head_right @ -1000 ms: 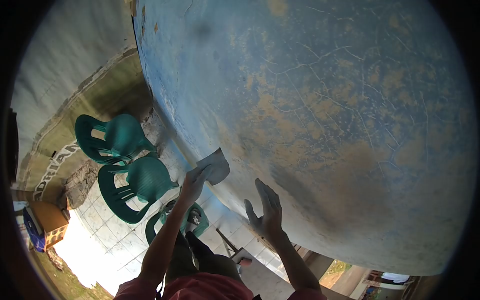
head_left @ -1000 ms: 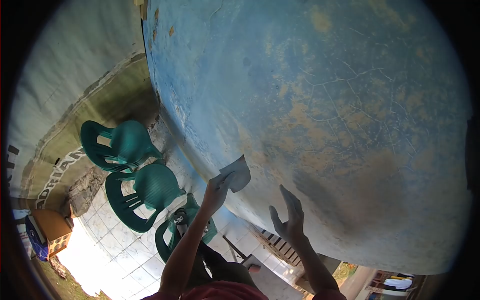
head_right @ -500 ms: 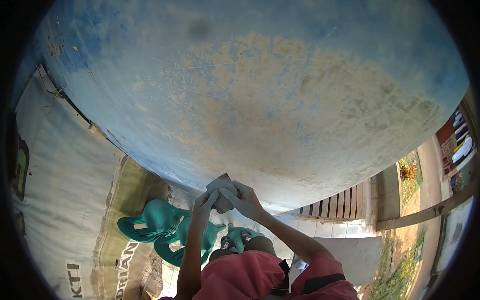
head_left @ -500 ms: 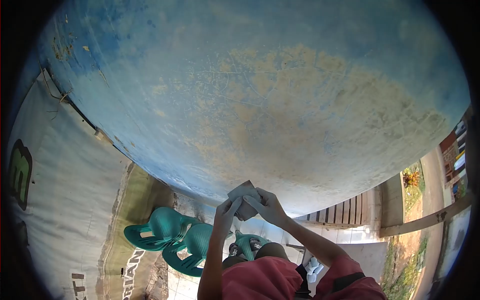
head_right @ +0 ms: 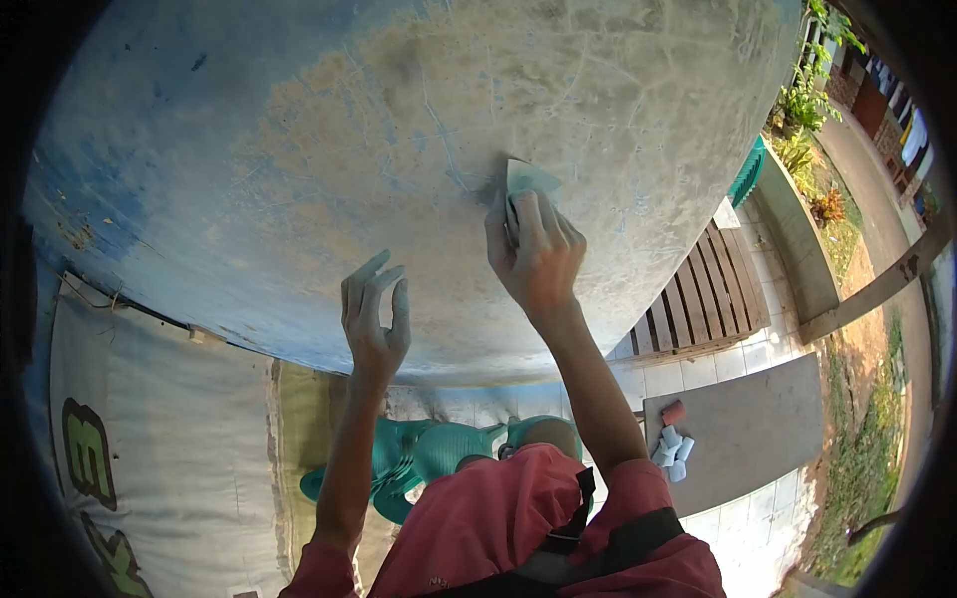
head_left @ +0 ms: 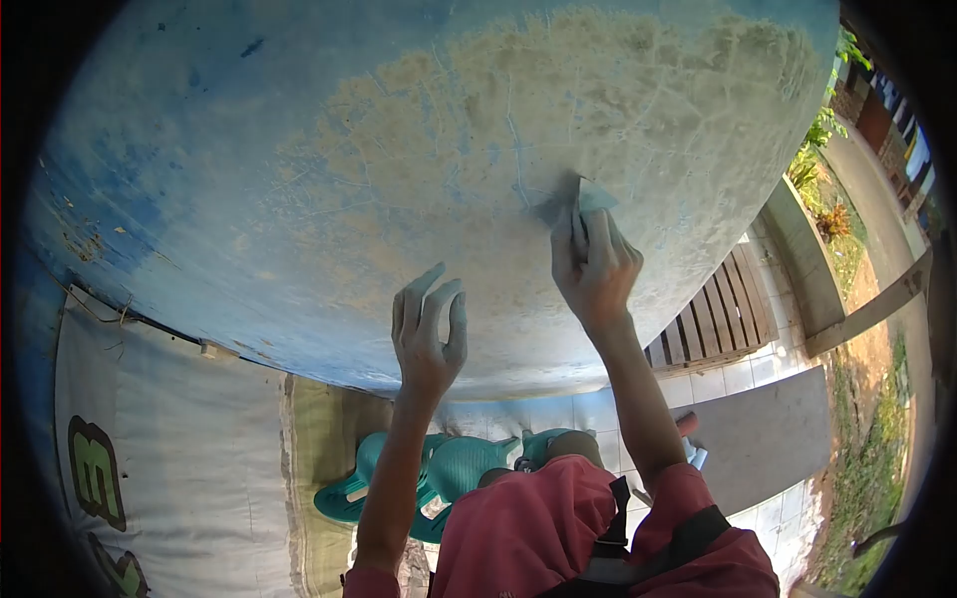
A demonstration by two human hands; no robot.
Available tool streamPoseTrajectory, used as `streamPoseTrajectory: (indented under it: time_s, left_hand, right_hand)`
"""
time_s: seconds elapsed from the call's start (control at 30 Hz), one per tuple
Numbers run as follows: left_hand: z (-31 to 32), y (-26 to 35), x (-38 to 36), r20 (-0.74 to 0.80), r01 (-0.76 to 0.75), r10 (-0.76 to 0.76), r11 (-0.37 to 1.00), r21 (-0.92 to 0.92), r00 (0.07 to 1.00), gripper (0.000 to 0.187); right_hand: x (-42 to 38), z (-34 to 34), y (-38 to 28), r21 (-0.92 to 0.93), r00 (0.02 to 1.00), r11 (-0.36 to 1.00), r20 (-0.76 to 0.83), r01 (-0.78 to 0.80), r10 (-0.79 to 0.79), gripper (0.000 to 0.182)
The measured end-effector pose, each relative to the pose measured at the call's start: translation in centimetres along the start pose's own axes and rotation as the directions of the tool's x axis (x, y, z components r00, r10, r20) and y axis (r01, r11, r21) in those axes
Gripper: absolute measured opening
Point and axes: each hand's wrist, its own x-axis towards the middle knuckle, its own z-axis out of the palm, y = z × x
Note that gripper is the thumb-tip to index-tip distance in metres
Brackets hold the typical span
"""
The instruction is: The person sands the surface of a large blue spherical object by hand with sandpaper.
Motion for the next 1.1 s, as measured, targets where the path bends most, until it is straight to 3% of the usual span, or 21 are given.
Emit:
streamPoseTrajectory:
  time_s: [0.07,0.1,0.17,0.3,0.37,0.43,0.5,0.53,0.63,0.77,0.83,0.87,0.97,1.03,1.1]
  left_hand:
    - [-0.2,0.3,3.0,0.007,-0.146,0.146,0.983,0.115,0.989,0.030]
    - [0.0,-0.1,4.5,0.000,-0.222,0.225,0.958,0.179,0.974,0.036]
    - [0.3,-0.6,6.9,-0.017,-0.276,0.288,0.932,0.236,0.958,0.041]
    - [1.1,-2.0,9.4,-0.033,-0.314,0.352,0.870,0.380,0.935,0.048]
    - [1.3,-3.8,10.1,-0.013,-0.335,0.373,0.848,0.409,0.928,0.049]
    - [1.2,-5.5,10.8,-0.045,-0.372,0.445,0.796,0.478,0.894,0.051]
    - [1.8,-7.4,11.0,-0.019,-0.386,0.466,0.755,0.530,0.885,0.054]
    - [2.1,-7.8,10.9,-0.018,-0.416,0.496,0.746,0.520,0.868,0.054]
    - [2.6,-8.8,10.3,-0.003,-0.448,0.521,0.736,0.508,0.853,0.056]
    - [2.8,-9.0,10.1,-0.015,-0.447,0.532,0.725,0.523,0.846,0.060]
    - [2.1,-8.4,9.8,0.048,-0.476,0.536,0.703,0.528,0.843,0.061]
    - [2.3,-8.2,10.1,0.078,-0.498,0.549,0.679,0.539,0.832,0.061]
    - [3.6,-8.3,9.8,0.000,-0.484,0.572,0.694,0.533,0.820,0.059]
    - [4.0,-8.7,9.7,0.005,-0.495,0.593,0.667,0.557,0.805,0.059]
    - [4.6,-9.2,10.4,0.007,-0.519,0.631,0.632,0.575,0.776,0.059]
  right_hand:
    - [-0.6,2.1,0.0,-0.021,0.998,1.000,0.065,-0.017,0.018,0.017]
    - [-0.7,3.0,0.2,-0.006,1.000,1.000,-0.002,-0.003,0.003,0.015]
    - [-0.4,3.4,0.5,0.017,0.997,1.000,-0.071,0.012,-0.011,0.014]
    - [-1.3,4.1,-1.5,0.033,0.988,0.988,-0.027,-0.151,0.152,0.007]
    - [-3.1,5.1,-2.9,0.119,0.951,0.993,0.303,0.023,-0.058,0.013]
    - [-3.6,2.7,-1.8,0.168,0.970,0.985,0.228,0.044,-0.082,0.013]
    - [-1.2,-1.5,0.1,0.208,0.986,0.964,0.047,-0.164,0.157,0.010]
    - [-1.2,-2.1,1.7,0.186,0.991,0.976,-0.053,-0.112,0.124,0.006]
    - [-0.3,0.1,1.5,0.044,0.999,0.998,-0.016,-0.035,0.036,0.006]
    - [-1.9,4.2,-0.3,0.121,0.989,0.983,-0.030,-0.140,0.144,0.008]
    - [-4.4,2.5,-1.7,0.256,0.963,0.966,0.252,0.024,-0.091,0.007]
    - [-4.4,1.4,-0.2,0.262,0.984,0.964,0.155,0.046,-0.089,0.010]
    - [-0.6,-3.4,2.7,0.177,0.991,0.978,-0.044,-0.113,0.123,0.017]
    - [0.2,-4.3,3.6,0.096,0.993,0.990,-0.045,-0.108,0.113,0.019]
    - [-0.3,-0.9,3.4,0.090,0.994,0.991,-0.036,-0.098,0.101,0.022]
